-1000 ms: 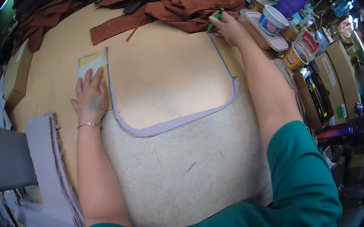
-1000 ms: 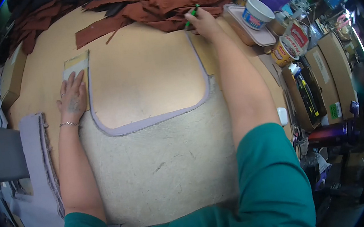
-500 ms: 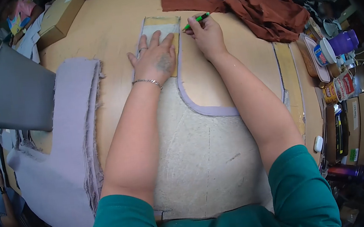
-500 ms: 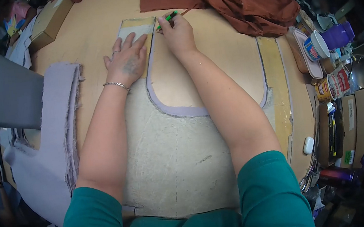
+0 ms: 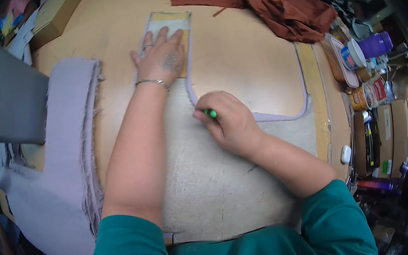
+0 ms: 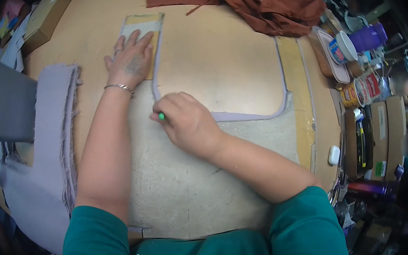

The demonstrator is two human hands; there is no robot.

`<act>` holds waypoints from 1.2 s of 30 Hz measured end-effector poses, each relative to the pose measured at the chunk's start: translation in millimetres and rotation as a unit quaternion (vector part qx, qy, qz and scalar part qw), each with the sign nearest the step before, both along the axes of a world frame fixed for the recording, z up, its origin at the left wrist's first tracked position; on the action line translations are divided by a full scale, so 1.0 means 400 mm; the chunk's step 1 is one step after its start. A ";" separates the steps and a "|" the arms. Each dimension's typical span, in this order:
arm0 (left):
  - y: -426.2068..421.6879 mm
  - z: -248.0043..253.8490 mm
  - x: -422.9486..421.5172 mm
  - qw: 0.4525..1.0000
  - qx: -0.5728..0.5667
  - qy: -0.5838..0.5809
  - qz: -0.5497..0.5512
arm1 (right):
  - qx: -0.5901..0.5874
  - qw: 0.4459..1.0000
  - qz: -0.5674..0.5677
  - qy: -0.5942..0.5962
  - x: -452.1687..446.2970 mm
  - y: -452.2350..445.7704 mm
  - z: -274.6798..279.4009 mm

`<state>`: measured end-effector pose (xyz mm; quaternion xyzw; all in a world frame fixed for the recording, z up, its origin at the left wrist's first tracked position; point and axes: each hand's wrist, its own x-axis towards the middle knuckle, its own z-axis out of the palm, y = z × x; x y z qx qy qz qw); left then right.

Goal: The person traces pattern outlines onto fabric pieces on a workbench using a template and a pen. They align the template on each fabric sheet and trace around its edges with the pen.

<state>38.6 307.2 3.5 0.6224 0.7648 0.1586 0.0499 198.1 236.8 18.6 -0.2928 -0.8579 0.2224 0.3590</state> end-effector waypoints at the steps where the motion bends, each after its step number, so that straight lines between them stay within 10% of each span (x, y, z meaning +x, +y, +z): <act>1: 0.002 0.001 -0.001 1.000 -0.005 0.008 0.004 | 0.008 1.000 -0.012 -0.027 0.027 -0.017 0.013; 15: 0.011 0.009 0.007 0.998 -0.045 0.047 0.012 | -0.269 0.925 -0.230 -0.141 0.596 0.189 0.032; 24: 0.010 0.014 0.013 0.997 -0.049 0.061 0.010 | -0.087 0.968 -0.225 0.069 0.530 0.583 -0.043; 28: 0.006 0.013 0.017 0.998 -0.032 0.052 0.011 | -0.156 0.904 -0.257 0.305 0.524 0.628 -0.061; 33: -0.015 0.021 0.150 0.967 0.131 0.034 -0.214 | -0.226 0.870 -0.255 0.355 0.538 0.625 -0.065; 36: -0.006 0.059 0.366 0.934 0.030 0.018 -0.356 | -0.188 0.889 -0.279 0.311 0.533 0.621 -0.064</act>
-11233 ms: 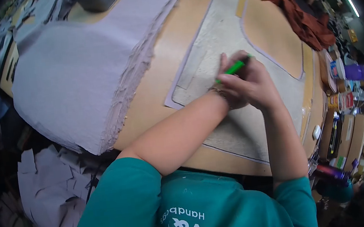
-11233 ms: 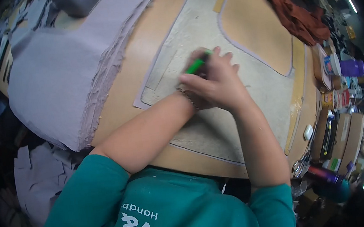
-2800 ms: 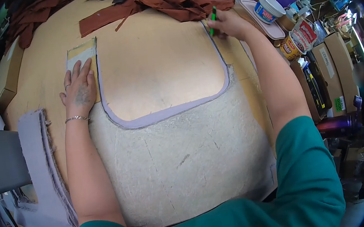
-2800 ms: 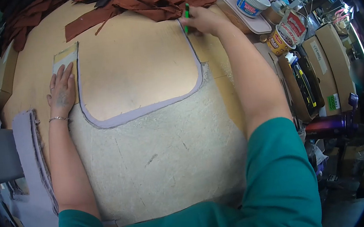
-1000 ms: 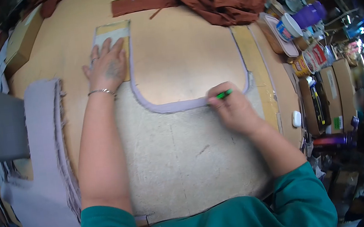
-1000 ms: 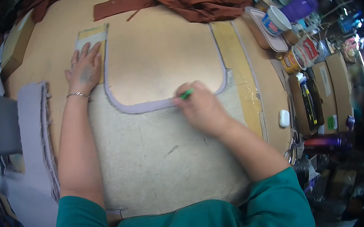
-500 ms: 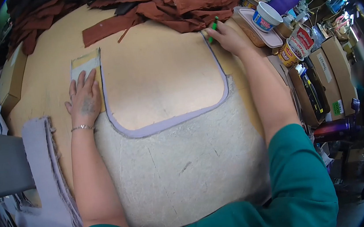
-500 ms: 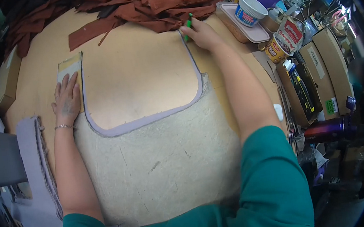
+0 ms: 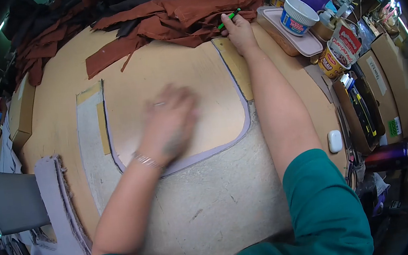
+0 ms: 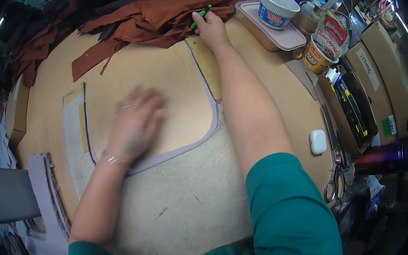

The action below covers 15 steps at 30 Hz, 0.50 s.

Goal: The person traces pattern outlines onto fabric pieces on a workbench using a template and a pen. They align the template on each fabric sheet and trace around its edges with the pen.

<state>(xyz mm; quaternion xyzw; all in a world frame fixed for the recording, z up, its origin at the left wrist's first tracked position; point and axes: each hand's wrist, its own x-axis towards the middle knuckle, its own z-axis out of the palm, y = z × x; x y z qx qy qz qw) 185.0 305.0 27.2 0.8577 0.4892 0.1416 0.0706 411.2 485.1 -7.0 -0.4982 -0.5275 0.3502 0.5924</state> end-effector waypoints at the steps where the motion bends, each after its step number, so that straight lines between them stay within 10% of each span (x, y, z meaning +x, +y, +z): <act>1: 0.019 -0.002 0.062 0.999 -0.016 0.006 -0.038 | 0.008 1.000 -0.006 -0.024 0.000 0.003 -0.004; 15: 0.137 -0.047 0.274 0.999 -0.032 0.035 -0.027 | -0.006 0.951 -0.169 -0.260 0.123 0.008 -0.011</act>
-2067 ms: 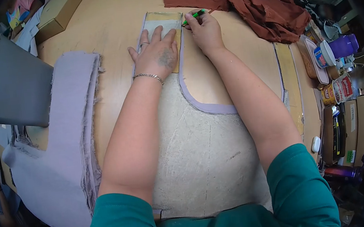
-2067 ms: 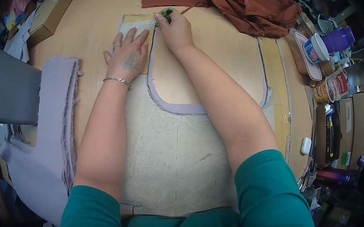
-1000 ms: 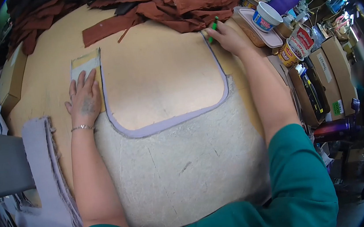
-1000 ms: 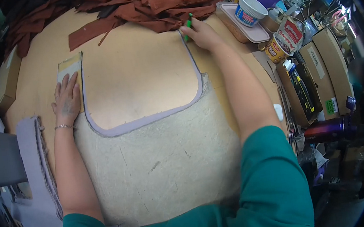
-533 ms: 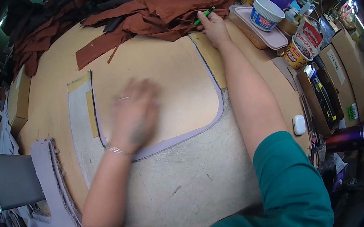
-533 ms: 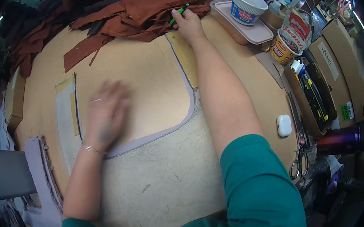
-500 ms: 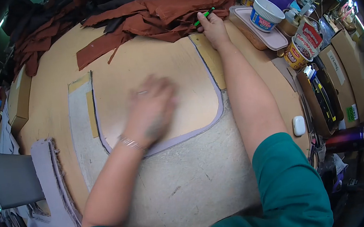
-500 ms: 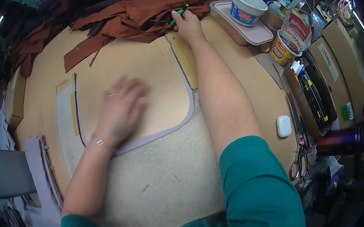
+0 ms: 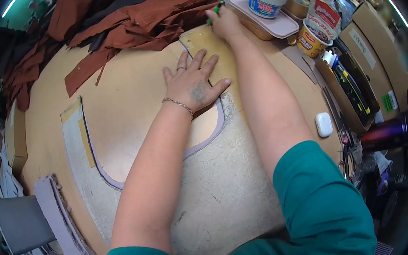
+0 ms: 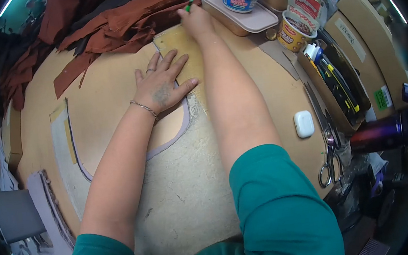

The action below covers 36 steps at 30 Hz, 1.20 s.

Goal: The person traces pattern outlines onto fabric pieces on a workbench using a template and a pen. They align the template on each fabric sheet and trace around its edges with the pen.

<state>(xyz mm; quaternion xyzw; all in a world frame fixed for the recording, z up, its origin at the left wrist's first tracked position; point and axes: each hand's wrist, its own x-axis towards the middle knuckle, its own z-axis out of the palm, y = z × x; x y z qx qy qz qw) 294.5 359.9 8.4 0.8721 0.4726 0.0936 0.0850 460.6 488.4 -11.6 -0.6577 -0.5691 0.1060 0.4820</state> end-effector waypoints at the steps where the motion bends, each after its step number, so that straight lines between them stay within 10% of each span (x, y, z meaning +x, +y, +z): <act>1: -0.002 0.004 0.000 1.000 -0.002 0.005 -0.001 | 0.019 1.000 -0.019 -0.003 0.026 0.000 -0.001; 4: -0.008 0.012 0.001 1.000 -0.009 0.012 -0.004 | -0.019 0.965 0.036 0.260 0.045 -0.034 -0.002; 16: -0.007 0.003 0.007 1.000 0.009 0.015 0.008 | -0.056 0.985 0.044 -0.157 0.042 -0.523 0.048; 24: -0.011 0.005 0.014 0.999 0.013 0.031 0.012 | -0.152 0.987 0.006 -0.053 0.131 -1.186 0.103; 33: -0.010 0.019 0.008 0.999 -0.014 0.028 0.008 | -0.007 0.937 0.095 0.336 0.070 -0.482 0.047; 36: -0.010 0.020 0.007 1.000 -0.030 0.008 0.004 | 0.032 0.976 0.091 0.194 0.063 -0.220 -0.009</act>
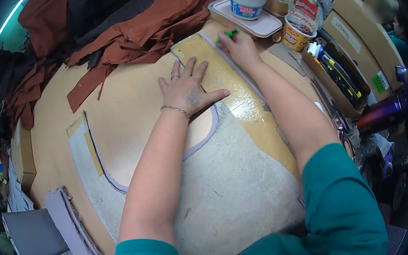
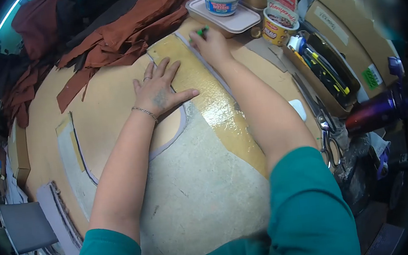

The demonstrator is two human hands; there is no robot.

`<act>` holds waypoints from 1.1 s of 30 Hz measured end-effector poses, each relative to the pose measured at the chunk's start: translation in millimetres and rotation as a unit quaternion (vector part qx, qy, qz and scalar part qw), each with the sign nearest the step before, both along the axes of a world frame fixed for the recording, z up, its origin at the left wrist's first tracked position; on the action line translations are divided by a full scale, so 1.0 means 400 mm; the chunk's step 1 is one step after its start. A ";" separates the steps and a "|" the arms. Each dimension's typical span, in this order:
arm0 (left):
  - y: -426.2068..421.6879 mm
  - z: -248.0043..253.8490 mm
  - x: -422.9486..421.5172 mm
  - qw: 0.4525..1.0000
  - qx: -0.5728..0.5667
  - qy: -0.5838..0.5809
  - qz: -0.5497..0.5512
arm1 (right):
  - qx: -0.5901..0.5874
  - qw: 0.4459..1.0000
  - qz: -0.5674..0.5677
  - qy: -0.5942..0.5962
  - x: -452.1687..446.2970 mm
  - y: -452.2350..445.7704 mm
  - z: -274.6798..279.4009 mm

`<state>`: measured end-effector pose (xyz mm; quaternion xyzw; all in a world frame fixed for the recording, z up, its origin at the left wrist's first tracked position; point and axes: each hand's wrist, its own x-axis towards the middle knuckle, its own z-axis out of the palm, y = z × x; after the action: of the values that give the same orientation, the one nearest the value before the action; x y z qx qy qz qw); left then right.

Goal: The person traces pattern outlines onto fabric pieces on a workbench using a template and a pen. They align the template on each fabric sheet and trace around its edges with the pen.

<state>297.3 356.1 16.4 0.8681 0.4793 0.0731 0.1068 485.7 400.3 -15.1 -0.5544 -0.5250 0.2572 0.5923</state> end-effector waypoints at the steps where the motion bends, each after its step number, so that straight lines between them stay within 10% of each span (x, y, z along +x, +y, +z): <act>1: 0.000 -0.001 -0.001 1.000 0.003 -0.003 -0.002 | 0.020 1.000 0.006 0.006 -0.009 0.057 -0.003; 12: 0.004 -0.011 0.002 0.998 0.053 0.011 0.007 | -0.024 0.951 -0.121 -0.283 -0.047 0.075 0.000; 25: -0.017 0.004 0.028 0.993 0.053 0.108 0.013 | -0.119 0.958 -0.164 -0.205 0.001 -1.157 0.186; 31: -0.118 -0.032 -0.252 0.848 -0.255 -0.463 0.043 | -0.102 0.976 -0.124 -0.149 0.032 -1.013 0.169; 33: -0.295 0.036 -0.429 0.943 -0.076 -0.292 0.138 | -0.070 0.970 -0.113 -0.205 0.022 -0.913 0.148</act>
<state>125.6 238.2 31.0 0.7233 0.5465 0.3006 0.2964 494.6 34.9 44.2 -0.6912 -0.5496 0.1058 0.4572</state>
